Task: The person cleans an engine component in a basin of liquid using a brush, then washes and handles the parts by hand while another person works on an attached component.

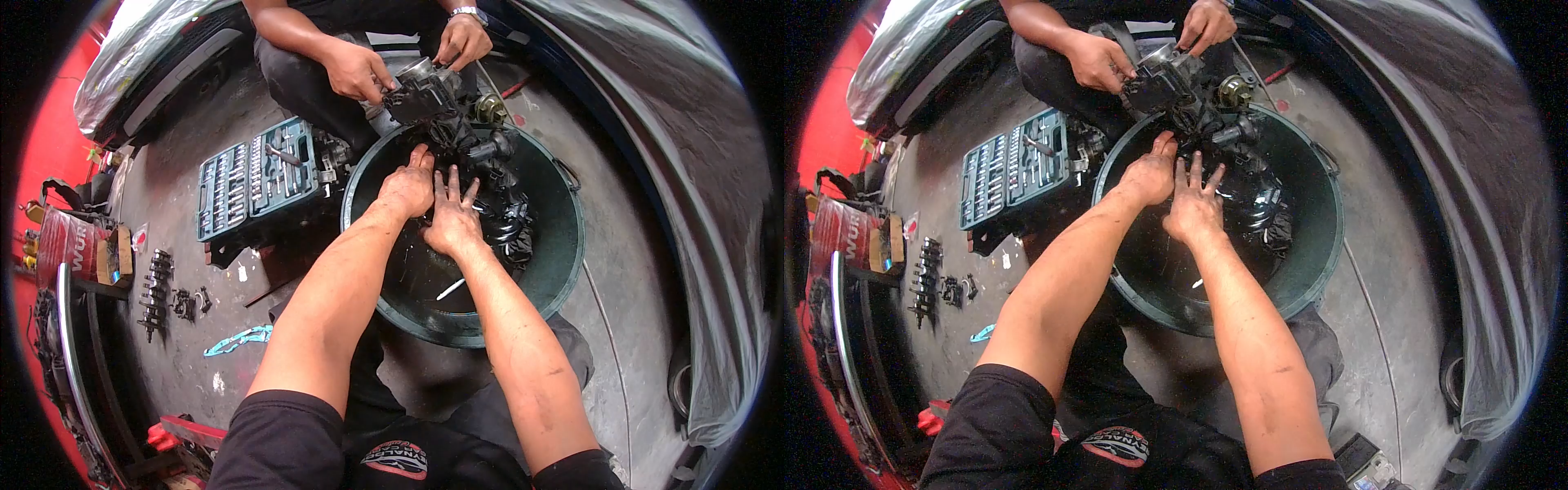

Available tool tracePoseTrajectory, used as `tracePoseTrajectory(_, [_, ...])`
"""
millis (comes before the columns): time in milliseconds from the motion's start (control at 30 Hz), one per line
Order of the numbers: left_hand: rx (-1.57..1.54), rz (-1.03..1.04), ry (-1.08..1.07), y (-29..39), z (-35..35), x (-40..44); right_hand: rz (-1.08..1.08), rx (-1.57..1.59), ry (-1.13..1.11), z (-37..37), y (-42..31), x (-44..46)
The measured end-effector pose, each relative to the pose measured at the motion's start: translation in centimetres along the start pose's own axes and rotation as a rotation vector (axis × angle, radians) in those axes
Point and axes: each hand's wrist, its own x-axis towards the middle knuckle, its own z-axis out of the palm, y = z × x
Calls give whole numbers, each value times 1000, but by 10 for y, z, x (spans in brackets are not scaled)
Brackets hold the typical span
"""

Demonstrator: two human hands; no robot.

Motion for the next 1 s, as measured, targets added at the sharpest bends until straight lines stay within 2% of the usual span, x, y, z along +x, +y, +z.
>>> tracePoseTrajectory(1000, [-23, -7, -8, -1, 0, 1, 2, 1, -2, 0, 0, 1])
